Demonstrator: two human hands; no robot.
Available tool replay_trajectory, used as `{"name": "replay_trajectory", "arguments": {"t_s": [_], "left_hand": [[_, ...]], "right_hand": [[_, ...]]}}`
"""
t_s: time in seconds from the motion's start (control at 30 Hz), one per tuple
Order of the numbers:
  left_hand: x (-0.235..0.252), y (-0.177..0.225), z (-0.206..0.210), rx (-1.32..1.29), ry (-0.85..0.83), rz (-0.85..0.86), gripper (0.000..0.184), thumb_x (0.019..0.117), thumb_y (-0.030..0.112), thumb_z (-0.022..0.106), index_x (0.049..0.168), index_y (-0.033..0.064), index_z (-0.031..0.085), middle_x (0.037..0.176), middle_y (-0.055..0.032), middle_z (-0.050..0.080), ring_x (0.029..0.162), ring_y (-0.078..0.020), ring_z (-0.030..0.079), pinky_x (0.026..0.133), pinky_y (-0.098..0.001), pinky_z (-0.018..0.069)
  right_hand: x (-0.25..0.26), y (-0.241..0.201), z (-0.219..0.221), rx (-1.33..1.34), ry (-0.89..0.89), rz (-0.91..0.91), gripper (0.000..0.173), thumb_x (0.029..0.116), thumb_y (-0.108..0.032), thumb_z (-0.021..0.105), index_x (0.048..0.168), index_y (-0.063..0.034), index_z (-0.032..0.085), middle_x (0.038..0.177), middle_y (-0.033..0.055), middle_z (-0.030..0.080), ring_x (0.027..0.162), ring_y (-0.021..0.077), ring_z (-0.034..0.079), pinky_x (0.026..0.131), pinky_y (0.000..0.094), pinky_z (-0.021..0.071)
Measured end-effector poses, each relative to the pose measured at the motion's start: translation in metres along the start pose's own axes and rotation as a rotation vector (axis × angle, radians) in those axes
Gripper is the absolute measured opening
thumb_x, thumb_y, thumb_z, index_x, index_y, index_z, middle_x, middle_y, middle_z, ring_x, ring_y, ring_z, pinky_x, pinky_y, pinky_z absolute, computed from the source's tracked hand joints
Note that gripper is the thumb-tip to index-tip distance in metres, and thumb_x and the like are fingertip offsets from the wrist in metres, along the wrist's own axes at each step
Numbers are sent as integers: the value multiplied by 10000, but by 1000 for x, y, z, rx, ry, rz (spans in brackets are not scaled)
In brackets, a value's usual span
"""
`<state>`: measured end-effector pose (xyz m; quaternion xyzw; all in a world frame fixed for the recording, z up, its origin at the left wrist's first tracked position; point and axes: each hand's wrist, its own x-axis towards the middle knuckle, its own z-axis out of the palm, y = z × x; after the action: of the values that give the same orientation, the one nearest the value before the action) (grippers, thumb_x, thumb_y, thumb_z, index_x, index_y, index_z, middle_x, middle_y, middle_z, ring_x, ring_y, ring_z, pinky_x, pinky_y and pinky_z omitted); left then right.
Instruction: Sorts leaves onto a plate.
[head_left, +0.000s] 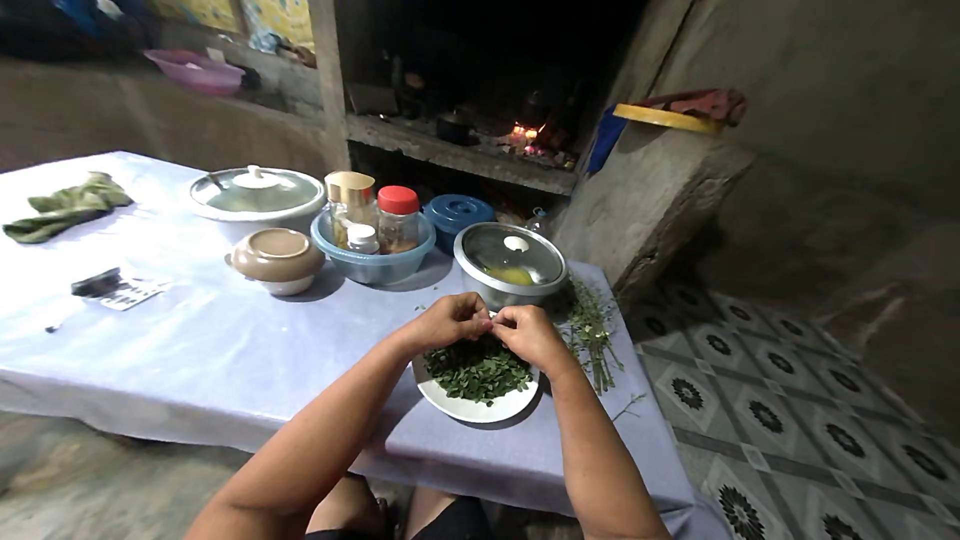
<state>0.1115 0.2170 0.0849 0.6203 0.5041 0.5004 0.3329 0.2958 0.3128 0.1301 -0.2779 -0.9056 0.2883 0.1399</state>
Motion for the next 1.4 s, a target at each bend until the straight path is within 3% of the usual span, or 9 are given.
{"name": "replay_trajectory", "arguments": {"t_s": [0.37, 0.67, 0.83, 0.9, 0.97, 1.03, 1.17, 1.4], "left_hand": [[-4, 4, -8, 12, 49, 10, 72, 986, 82, 642, 1024, 21, 649, 901, -66, 681, 810, -136, 675, 799, -334, 587], [-5, 7, -15, 36, 165, 11, 54, 978, 70, 666, 987, 20, 648, 853, -70, 682, 755, -139, 673, 746, -320, 590], [-3, 4, -15, 96, 55, 0, 70, 955, 91, 704, 977, 32, 674, 844, -41, 691, 765, -104, 673, 765, -299, 585], [-3, 4, -13, 178, 32, -2, 129, 949, 145, 730, 1043, 60, 706, 957, -32, 718, 859, -104, 679, 822, -323, 573], [-2, 2, -10, 223, 59, 50, 207, 958, 188, 719, 1134, 80, 724, 1203, -45, 700, 1083, -151, 672, 957, -385, 560], [-1, 1, -6, 175, 126, 117, 235, 970, 185, 697, 1180, 88, 734, 1328, -52, 651, 1186, -179, 633, 988, -398, 540], [0, -1, 0, -37, 227, 189, 206, 973, 117, 677, 1157, 77, 763, 1305, -51, 667, 1145, -168, 654, 945, -357, 574], [0, -2, 1, -142, 271, 145, 142, 969, 160, 684, 1020, 88, 795, 1248, -45, 695, 1142, -170, 651, 955, -360, 557]], "right_hand": [[-2, 0, -5, -44, -1, -59, 179, 1004, -195, 650, 1027, -47, 749, 974, 96, 735, 850, 191, 704, 838, 413, 585], [-3, 9, -20, -49, -14, -53, 164, 1006, -183, 649, 1016, -52, 747, 951, 89, 740, 838, 179, 712, 834, 404, 593], [-3, 13, -23, 65, 70, -53, 150, 999, -174, 666, 1000, -42, 737, 913, 83, 737, 772, 155, 707, 775, 365, 607], [-3, 12, -21, 181, 103, -59, 142, 996, -148, 672, 1004, -17, 725, 907, 91, 726, 744, 149, 696, 749, 341, 609], [-3, 9, -16, 333, 148, -71, 124, 981, -108, 687, 1003, 10, 718, 882, 95, 722, 715, 141, 691, 714, 315, 611], [-2, 5, -10, 478, 172, -76, 119, 974, -75, 686, 1012, 35, 710, 866, 101, 716, 696, 135, 685, 688, 298, 609], [1, 0, 4, 633, 185, -52, 122, 975, -65, 681, 1010, 50, 703, 852, 106, 713, 684, 133, 677, 668, 286, 603], [6, -5, 23, 654, 180, -16, 122, 976, -60, 681, 973, 61, 694, 846, 120, 717, 686, 147, 687, 683, 296, 607]]}}
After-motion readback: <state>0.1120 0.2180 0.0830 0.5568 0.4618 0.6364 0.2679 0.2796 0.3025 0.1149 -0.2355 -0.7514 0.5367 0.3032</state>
